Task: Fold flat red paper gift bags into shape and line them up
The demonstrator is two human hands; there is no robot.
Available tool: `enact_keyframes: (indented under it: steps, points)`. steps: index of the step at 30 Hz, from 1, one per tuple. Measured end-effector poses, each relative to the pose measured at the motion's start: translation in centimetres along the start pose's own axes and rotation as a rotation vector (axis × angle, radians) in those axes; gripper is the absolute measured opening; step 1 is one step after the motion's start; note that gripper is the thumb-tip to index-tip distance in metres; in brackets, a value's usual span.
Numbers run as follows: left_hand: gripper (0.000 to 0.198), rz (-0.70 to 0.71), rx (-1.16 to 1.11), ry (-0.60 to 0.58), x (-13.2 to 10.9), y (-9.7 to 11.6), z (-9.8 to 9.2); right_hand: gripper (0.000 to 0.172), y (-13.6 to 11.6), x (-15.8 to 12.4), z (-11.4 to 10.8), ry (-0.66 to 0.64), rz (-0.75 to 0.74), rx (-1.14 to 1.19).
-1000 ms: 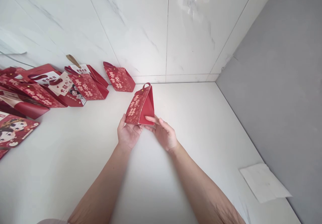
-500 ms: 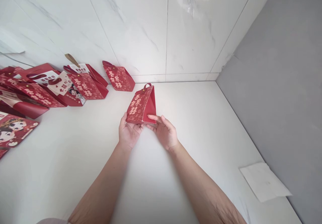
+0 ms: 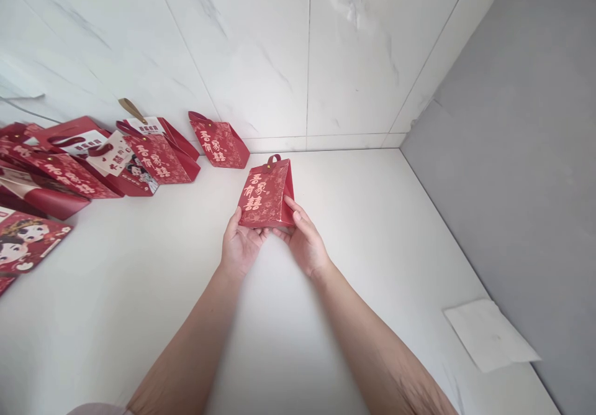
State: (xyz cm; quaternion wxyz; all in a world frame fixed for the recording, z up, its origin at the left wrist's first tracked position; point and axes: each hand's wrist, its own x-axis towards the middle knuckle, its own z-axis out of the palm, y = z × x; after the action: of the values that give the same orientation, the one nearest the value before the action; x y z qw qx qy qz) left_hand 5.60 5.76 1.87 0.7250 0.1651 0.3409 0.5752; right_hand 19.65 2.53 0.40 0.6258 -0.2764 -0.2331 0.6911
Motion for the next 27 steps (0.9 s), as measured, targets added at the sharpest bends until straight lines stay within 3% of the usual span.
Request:
enact_keyframes:
  steps: [14, 20, 27]
  points:
    - [0.035, 0.135, 0.184, -0.100, -0.9, -0.5, 0.4, 0.044, 0.2, -0.2, 0.0, 0.015, -0.046, -0.004]
    - [0.064, 0.136, 0.217, -0.124, -1.1, 0.1, 0.4, 0.042, 0.0, -0.1, 0.2, 0.052, -0.065, -0.046]
    - [0.039, 0.173, 0.255, -0.151, -0.8, 0.2, -0.2, 0.037, -0.6, 0.0, 0.3, 0.017, -0.038, -0.069]
